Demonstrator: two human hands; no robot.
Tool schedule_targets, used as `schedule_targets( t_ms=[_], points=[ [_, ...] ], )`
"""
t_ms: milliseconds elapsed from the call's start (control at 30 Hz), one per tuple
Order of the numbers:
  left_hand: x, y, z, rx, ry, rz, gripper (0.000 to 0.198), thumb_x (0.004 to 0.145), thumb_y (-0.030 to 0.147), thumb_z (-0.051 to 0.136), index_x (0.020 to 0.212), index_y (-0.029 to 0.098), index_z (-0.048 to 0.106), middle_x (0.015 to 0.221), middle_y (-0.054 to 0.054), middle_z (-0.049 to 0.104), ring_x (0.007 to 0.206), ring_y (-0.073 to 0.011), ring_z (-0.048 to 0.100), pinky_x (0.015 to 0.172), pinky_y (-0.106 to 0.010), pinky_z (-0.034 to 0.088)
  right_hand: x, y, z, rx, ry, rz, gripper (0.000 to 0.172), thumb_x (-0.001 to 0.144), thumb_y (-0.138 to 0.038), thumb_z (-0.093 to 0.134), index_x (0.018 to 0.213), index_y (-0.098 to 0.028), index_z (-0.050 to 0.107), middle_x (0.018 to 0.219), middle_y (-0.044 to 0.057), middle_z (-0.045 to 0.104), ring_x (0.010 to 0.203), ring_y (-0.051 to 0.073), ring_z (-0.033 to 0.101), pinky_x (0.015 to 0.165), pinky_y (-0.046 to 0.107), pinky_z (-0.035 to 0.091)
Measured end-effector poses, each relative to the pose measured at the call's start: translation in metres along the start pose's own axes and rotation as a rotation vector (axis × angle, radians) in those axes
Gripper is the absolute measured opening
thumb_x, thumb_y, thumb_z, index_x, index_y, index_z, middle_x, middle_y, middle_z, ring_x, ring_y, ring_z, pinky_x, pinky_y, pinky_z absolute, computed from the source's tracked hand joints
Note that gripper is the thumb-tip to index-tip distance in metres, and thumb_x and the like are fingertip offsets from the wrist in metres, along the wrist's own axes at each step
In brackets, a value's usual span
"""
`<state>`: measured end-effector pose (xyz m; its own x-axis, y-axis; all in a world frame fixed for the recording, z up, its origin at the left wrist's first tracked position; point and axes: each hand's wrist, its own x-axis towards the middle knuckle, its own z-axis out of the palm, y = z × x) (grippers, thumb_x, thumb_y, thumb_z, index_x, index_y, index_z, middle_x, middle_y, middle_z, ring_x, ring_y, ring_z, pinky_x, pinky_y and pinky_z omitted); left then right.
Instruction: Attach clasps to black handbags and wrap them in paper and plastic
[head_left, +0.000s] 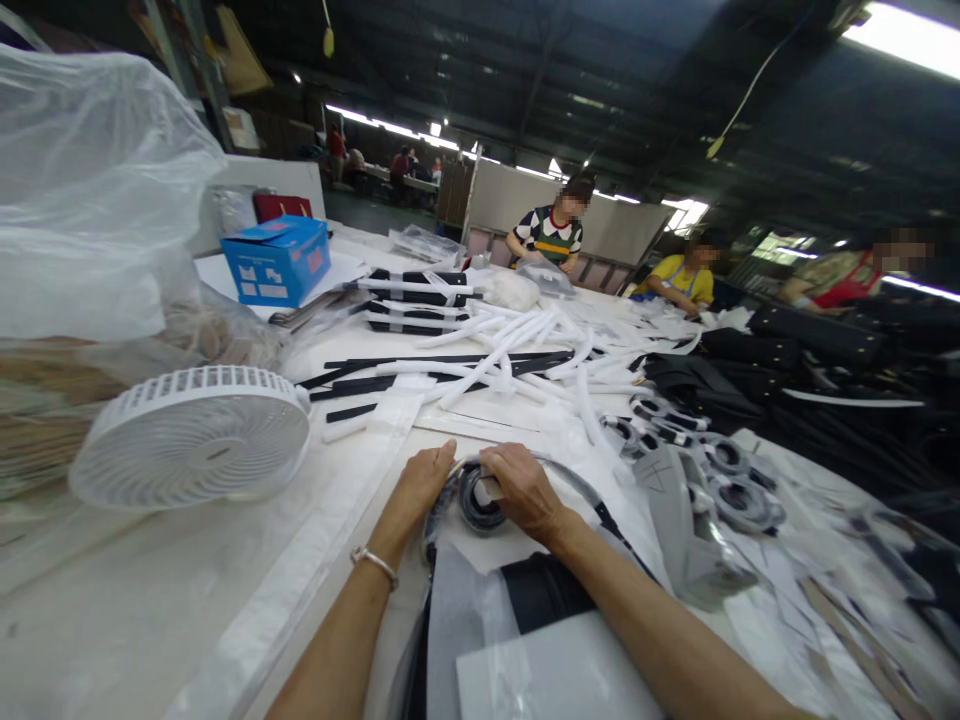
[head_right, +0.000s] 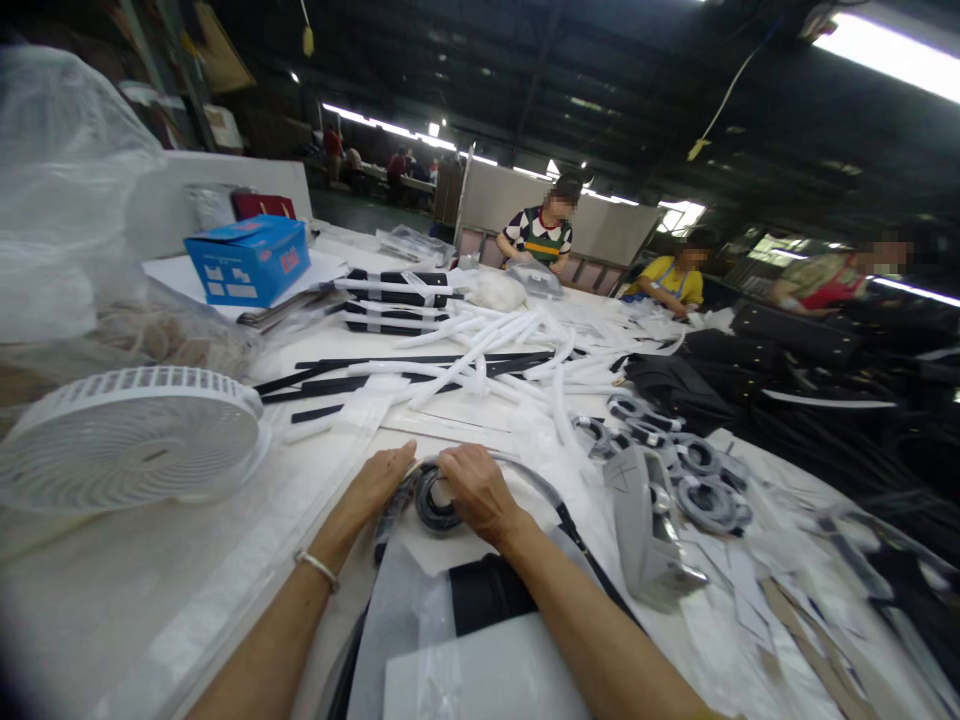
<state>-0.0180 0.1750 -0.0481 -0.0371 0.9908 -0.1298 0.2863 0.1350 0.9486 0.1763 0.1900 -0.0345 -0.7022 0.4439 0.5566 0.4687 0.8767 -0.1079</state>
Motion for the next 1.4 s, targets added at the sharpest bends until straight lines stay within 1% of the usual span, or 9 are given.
schedule_targets(
  t_ms=[167, 300, 400, 633, 833, 967, 1100, 1200, 1400],
  points=[
    [-0.001, 0.002, 0.010, -0.321, -0.229, -0.065, 0.060, 0.079, 0.070, 0.047, 0.078, 0.012, 0.064, 0.070, -0.007, 0.065, 0.066, -0.0192, 0.058, 0.064, -0.033, 0.048, 0.002, -0.002, -0.007, -0.001, 0.073, -0.038, 0.034, 0.093, -0.011, 0.042, 0.125, -0.017, 0.050, 0.107, 0.011, 0.065, 0.102, 0.023, 0.059, 0.098, 0.043, 0.043],
    [0.004, 0.002, 0.015, -0.499, -0.253, -0.051, 0.053, 0.067, 0.064, 0.065, 0.081, 0.013, 0.063, 0.076, -0.007, 0.066, 0.071, -0.0180, 0.058, 0.072, -0.032, 0.049, 0.001, -0.002, -0.007, 0.004, 0.010, -0.055, 0.035, 0.094, -0.011, 0.042, 0.126, -0.019, 0.053, 0.109, 0.010, 0.067, 0.104, 0.020, 0.061, 0.102, 0.043, 0.042],
    [0.008, -0.005, 0.018, -0.531, -0.218, -0.077, 0.051, 0.063, 0.062, 0.068, 0.077, 0.013, 0.061, 0.071, -0.006, 0.063, 0.065, -0.0166, 0.055, 0.067, -0.031, 0.047, -0.001, -0.001, -0.003, -0.019, -0.002, -0.077, 0.034, 0.094, -0.011, 0.042, 0.124, -0.019, 0.056, 0.112, 0.010, 0.068, 0.106, 0.019, 0.062, 0.104, 0.044, 0.041],
    [0.013, -0.014, 0.020, -0.348, -0.078, -0.073, 0.045, 0.065, 0.056, 0.066, 0.073, 0.012, 0.064, 0.063, -0.002, 0.059, 0.059, -0.0147, 0.050, 0.058, -0.027, 0.038, -0.004, 0.001, -0.004, -0.043, -0.117, -0.127, 0.037, 0.092, -0.010, 0.048, 0.128, -0.016, 0.056, 0.120, 0.012, 0.064, 0.112, 0.022, 0.057, 0.103, 0.047, 0.040],
    [0.010, -0.008, 0.017, -0.088, -0.040, -0.018, 0.024, 0.065, 0.038, 0.063, 0.057, 0.015, 0.065, 0.054, 0.001, 0.054, 0.061, -0.0152, 0.047, 0.057, -0.025, 0.032, 0.003, 0.006, -0.013, -0.035, -0.272, -0.110, 0.018, 0.093, -0.014, 0.053, 0.103, -0.016, 0.068, 0.089, 0.008, 0.068, 0.083, 0.021, 0.057, 0.079, 0.035, 0.048],
    [0.010, -0.008, 0.017, -0.024, -0.061, -0.016, 0.020, 0.065, 0.033, 0.058, 0.058, 0.016, 0.066, 0.055, 0.002, 0.055, 0.058, -0.0145, 0.047, 0.056, -0.025, 0.033, 0.023, 0.007, -0.024, 0.054, -0.506, -0.065, 0.018, 0.091, -0.011, 0.054, 0.087, -0.018, 0.071, 0.081, 0.005, 0.066, 0.076, 0.016, 0.057, 0.070, 0.026, 0.044],
    [0.010, -0.008, 0.019, -0.020, -0.076, -0.021, 0.020, 0.065, 0.034, 0.057, 0.059, 0.016, 0.065, 0.054, 0.002, 0.053, 0.056, -0.0142, 0.046, 0.054, -0.025, 0.032, 0.043, 0.011, -0.028, 0.254, -0.656, 0.148, 0.019, 0.081, -0.005, 0.061, 0.074, -0.019, 0.071, 0.075, 0.002, 0.064, 0.071, 0.014, 0.056, 0.066, 0.024, 0.040],
    [0.008, -0.007, 0.019, -0.026, -0.074, -0.014, 0.021, 0.065, 0.036, 0.057, 0.059, 0.017, 0.065, 0.056, 0.002, 0.054, 0.058, -0.0144, 0.046, 0.054, -0.025, 0.031, 0.049, 0.020, -0.019, 0.415, -0.627, 0.373, 0.013, 0.074, -0.010, 0.068, 0.067, -0.020, 0.071, 0.067, -0.002, 0.061, 0.067, 0.013, 0.054, 0.063, 0.023, 0.039],
    [0.008, -0.009, 0.018, -0.058, -0.065, -0.018, 0.024, 0.068, 0.039, 0.059, 0.064, 0.017, 0.067, 0.060, 0.001, 0.057, 0.061, -0.0147, 0.047, 0.054, -0.025, 0.032, 0.042, 0.035, 0.001, 0.563, -0.576, 0.655, 0.011, 0.074, -0.027, 0.069, 0.070, -0.017, 0.072, 0.061, -0.003, 0.062, 0.057, 0.011, 0.052, 0.052, 0.021, 0.037]
  ],
)
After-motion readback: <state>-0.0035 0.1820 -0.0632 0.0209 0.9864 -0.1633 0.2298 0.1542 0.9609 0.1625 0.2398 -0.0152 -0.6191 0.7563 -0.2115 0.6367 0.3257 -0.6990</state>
